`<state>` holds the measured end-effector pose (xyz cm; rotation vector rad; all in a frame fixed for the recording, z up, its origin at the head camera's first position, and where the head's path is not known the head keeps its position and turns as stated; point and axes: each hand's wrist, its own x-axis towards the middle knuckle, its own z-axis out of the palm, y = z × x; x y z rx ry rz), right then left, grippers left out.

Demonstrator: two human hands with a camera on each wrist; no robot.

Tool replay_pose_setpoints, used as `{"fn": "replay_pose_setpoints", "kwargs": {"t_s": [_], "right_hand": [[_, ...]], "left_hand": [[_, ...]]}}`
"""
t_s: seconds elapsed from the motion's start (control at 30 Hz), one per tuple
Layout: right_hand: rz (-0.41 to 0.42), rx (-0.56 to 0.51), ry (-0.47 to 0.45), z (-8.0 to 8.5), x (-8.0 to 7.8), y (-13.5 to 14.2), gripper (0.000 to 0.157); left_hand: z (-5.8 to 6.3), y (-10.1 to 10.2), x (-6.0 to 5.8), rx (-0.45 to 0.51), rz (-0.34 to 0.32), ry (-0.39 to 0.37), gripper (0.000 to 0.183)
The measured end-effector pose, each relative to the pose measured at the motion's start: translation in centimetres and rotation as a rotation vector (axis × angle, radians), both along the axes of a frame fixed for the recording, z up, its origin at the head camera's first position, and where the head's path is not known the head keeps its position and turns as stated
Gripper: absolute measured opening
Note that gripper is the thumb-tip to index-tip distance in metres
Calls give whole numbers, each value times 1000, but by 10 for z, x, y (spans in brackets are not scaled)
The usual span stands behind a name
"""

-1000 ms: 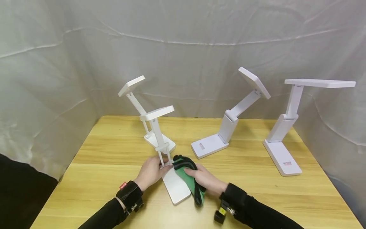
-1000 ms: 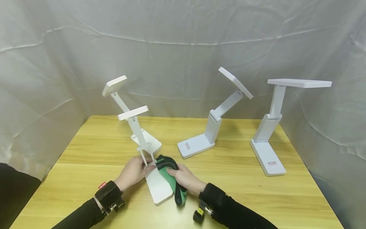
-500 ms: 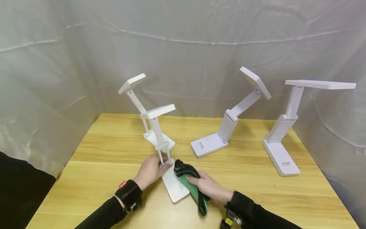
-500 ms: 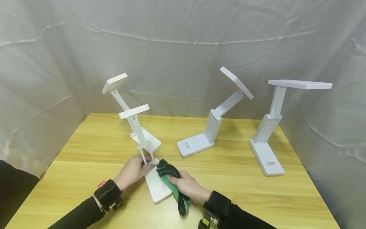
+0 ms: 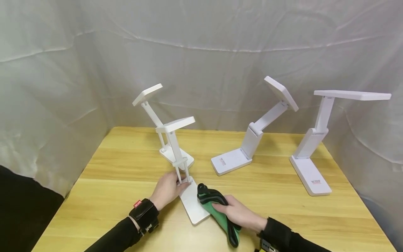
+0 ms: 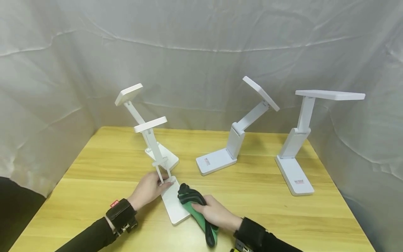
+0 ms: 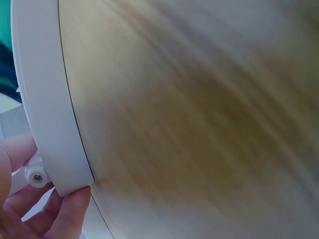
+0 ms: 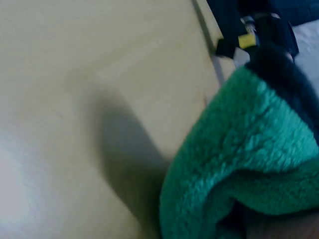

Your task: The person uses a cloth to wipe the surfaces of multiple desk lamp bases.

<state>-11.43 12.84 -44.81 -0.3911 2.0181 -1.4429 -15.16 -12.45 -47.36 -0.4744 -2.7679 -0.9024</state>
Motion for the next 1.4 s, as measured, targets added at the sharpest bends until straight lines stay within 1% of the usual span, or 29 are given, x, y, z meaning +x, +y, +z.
{"fn": "replay_pose_setpoints", "kwargs": {"t_s": [0.03,0.1,0.17,0.27,0.33,0.37,0.47,0.57,0.63,0.7,0.77,0.9,1.0,1.1,1.27,1.33,1.4], "right_hand": [[4,1,-3,0,2,0,30],[-1,7,5,-1,0,-4,31],[-11,15,31,-1,-9,-13,34],[-35,16,64,-1,-26,-26,36],[-44,19,94,-2,-32,-30,34],[-42,23,111,-3,-32,-30,34],[-26,53,126,-4,-25,-21,31],[7,58,102,-4,-10,-5,30],[22,63,83,-2,-3,3,30],[33,55,85,-2,-1,5,30],[27,52,93,-1,-7,0,33],[-6,52,137,-5,-28,-18,37],[-15,58,163,-8,-33,-23,36],[-12,51,150,-8,-25,-17,37],[5,24,84,-2,3,6,42],[9,30,66,0,7,9,39],[17,37,69,0,4,5,36]], "left_hand": [[0,0,0,0,0,-6,17],[0,0,1,5,3,-18,17],[0,-1,1,10,2,-19,17],[-1,0,2,12,3,4,15],[-2,1,3,11,4,15,15],[-1,2,3,17,5,13,14],[-1,3,4,24,15,-12,13],[-1,4,4,28,16,-26,14],[-1,5,4,23,16,-21,14],[-1,5,4,25,17,-10,14],[-1,6,5,27,20,0,15],[-2,6,4,17,20,27,14],[-5,8,6,20,17,20,14],[-5,9,5,25,18,7,14],[-2,9,1,22,22,25,14],[-3,8,1,27,29,11,14],[-4,6,3,35,45,-11,14]]}}
